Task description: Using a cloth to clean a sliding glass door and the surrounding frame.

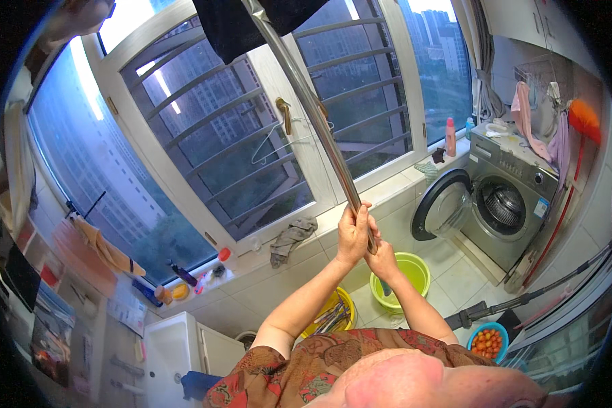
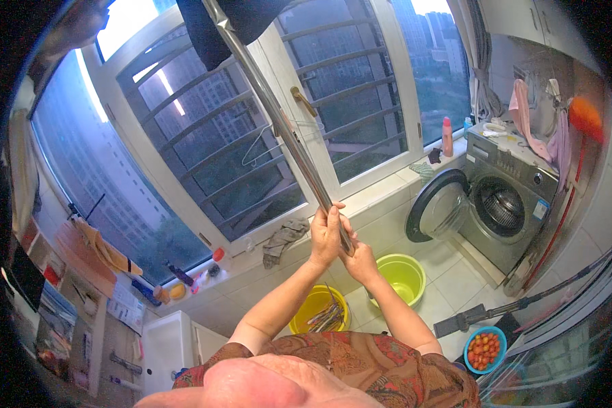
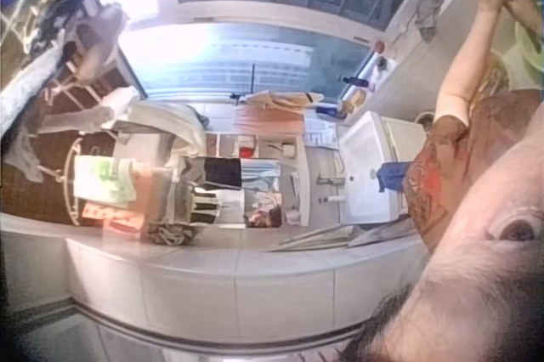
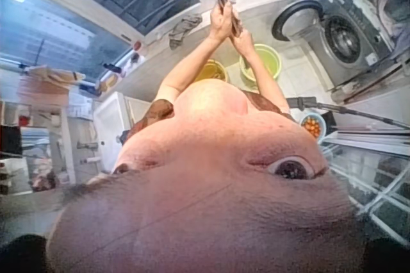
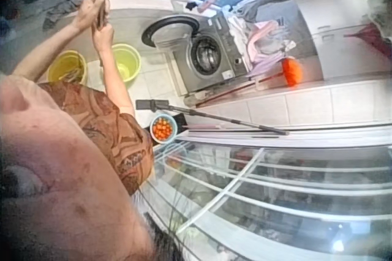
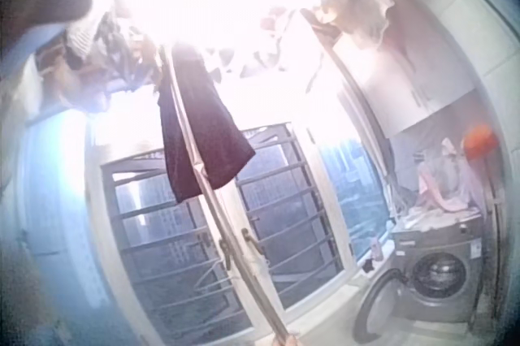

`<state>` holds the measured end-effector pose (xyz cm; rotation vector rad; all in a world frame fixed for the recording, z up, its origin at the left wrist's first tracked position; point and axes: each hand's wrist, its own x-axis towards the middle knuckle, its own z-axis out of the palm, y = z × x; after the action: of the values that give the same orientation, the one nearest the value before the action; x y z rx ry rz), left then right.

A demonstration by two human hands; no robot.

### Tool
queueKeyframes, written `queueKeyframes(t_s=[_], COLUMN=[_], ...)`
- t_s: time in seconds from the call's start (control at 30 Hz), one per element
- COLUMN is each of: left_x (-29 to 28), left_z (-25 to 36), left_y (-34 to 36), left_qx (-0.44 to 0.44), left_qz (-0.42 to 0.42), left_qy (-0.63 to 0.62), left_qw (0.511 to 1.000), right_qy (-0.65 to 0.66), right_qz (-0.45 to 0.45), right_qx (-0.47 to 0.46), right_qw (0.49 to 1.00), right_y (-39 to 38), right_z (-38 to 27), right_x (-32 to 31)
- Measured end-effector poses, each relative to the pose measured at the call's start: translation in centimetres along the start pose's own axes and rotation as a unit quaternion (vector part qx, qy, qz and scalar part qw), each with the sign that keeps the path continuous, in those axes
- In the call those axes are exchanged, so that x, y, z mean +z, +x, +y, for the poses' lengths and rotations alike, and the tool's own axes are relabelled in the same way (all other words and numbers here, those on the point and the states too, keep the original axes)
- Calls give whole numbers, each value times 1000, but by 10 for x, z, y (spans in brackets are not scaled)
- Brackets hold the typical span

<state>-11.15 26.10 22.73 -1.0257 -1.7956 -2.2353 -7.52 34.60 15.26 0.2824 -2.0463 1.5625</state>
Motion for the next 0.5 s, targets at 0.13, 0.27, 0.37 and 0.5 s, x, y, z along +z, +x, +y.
queueKeyframes(t_s=[0.13,0.27,0.37,0.5], left_x=[6,12,19,34], left_z=[-3,14,30,47], left_y=[1,19,40,57], left_qx=[11,27,30,10], left_qz=[11,7,-20,-45], left_qy=[-9,47,91,132], left_qw=[1000,999,995,990], right_qy=[-32,-13,-32,2], right_qz=[-21,4,17,40], right_qx=[33,15,61,31], right_qw=[999,1000,997,999], right_y=[1,12,23,31], right_z=[7,-7,-23,-33], right_x=[-8,-19,-24,-31])
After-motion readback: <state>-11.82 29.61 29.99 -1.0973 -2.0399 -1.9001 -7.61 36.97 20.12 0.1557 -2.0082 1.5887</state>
